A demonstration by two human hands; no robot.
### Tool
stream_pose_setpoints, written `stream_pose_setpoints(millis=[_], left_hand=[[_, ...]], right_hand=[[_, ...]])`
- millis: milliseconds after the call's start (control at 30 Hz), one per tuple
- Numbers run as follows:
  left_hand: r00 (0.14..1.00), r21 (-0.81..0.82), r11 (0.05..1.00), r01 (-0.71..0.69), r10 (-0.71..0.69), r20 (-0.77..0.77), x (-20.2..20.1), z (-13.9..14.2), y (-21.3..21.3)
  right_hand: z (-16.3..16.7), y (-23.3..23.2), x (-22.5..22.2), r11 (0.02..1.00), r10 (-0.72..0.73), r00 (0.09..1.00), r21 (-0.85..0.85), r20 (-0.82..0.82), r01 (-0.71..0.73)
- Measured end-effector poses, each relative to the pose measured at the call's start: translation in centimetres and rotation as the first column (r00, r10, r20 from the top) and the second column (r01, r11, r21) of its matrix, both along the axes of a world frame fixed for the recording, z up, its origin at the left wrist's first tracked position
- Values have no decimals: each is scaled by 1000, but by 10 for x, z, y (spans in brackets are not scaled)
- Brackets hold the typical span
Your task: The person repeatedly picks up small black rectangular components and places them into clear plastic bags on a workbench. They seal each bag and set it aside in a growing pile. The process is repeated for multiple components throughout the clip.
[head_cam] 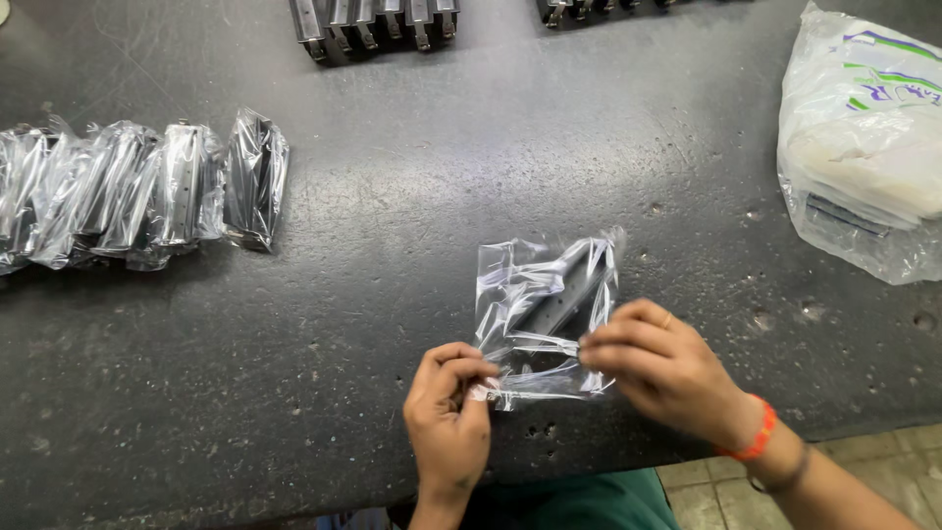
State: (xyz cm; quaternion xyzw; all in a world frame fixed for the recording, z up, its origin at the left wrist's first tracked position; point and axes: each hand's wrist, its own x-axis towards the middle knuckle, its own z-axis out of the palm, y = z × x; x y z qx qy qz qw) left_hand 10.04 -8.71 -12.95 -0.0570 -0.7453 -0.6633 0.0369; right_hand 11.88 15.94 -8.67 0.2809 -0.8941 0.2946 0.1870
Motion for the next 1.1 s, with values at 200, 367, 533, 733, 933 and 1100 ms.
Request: stream_pose_setpoints(millis=[200,367,533,733,933,1100], left_hand=[[999,69,998,-1,3,-39,-9,2,-7],[945,-174,976,129,-174,-278,-32,30,-12],[904,282,918,280,-153,-399,-47,58,-17],[925,420,824,379,-333,-181,-16,43,-7],[897,452,830,326,-423,131,17,19,3],[898,323,891,320,-394,197,44,17,-3]], right_hand=[[27,-3,-10,968,250,962,-25,114,-249],[23,-25,-87,831,557,804,-147,208,-537],[-7,-46,-110,720,630,596,-661,497,-210],[-21,-48,-44,628,465,747,-772,475,100],[-27,-36,24,527,415,780,-823,468,213],[-49,-43,80,376,354,691,-772,631,512]])
